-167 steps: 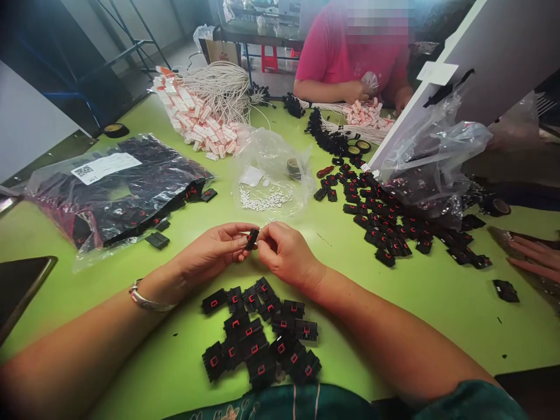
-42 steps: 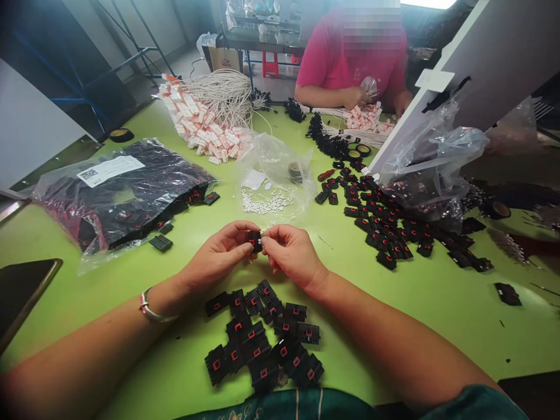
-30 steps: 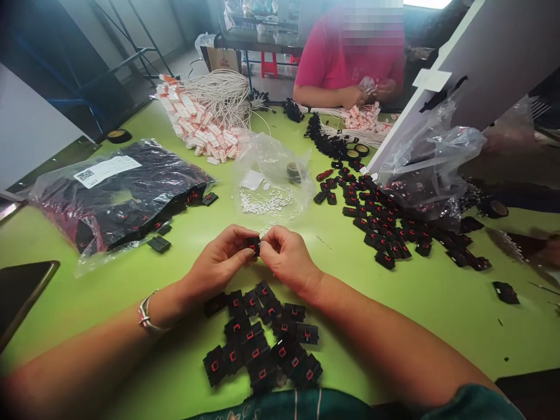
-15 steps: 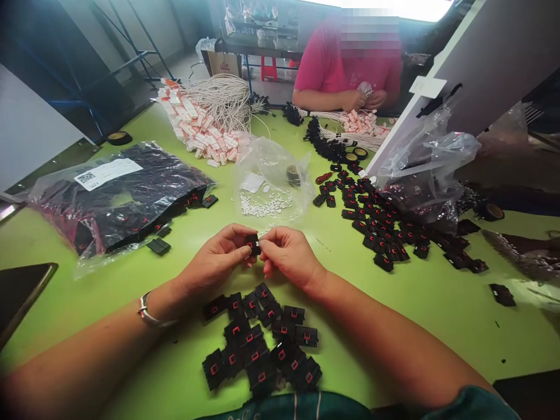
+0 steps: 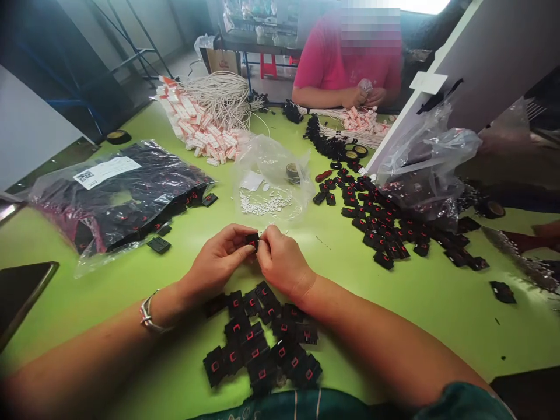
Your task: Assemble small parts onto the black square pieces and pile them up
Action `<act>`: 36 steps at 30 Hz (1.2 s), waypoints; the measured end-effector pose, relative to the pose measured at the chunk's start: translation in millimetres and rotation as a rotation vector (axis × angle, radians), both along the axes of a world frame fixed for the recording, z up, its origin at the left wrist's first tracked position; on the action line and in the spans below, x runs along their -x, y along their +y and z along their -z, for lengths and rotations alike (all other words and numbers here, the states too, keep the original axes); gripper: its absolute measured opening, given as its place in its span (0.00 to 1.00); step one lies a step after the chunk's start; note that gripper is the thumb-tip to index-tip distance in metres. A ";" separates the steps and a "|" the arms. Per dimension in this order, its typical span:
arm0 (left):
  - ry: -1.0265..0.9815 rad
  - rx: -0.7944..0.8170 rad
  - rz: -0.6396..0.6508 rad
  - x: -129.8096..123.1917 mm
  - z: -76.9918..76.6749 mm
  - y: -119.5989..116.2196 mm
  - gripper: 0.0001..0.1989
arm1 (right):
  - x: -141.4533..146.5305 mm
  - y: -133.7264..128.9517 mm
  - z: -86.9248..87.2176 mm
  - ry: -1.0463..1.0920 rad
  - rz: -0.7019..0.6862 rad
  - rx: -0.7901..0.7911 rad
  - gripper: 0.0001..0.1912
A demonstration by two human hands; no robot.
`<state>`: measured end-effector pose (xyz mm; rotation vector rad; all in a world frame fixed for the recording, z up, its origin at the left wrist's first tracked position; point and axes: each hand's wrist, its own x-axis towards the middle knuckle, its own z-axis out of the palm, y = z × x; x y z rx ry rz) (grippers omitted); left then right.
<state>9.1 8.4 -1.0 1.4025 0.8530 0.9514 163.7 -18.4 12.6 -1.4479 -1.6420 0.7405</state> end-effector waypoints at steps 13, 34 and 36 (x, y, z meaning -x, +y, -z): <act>-0.009 -0.071 0.146 3.1 0.2 1.4 0.10 | -11.5 4.7 -13.1 0.135 -0.100 0.232 0.07; -0.163 0.082 0.129 2.7 -2.5 1.9 0.10 | -5.2 -1.4 -20.1 0.251 -0.036 0.221 0.07; -0.110 0.021 0.096 2.5 -2.1 1.4 0.10 | -3.8 1.0 -14.6 0.163 0.000 0.138 0.07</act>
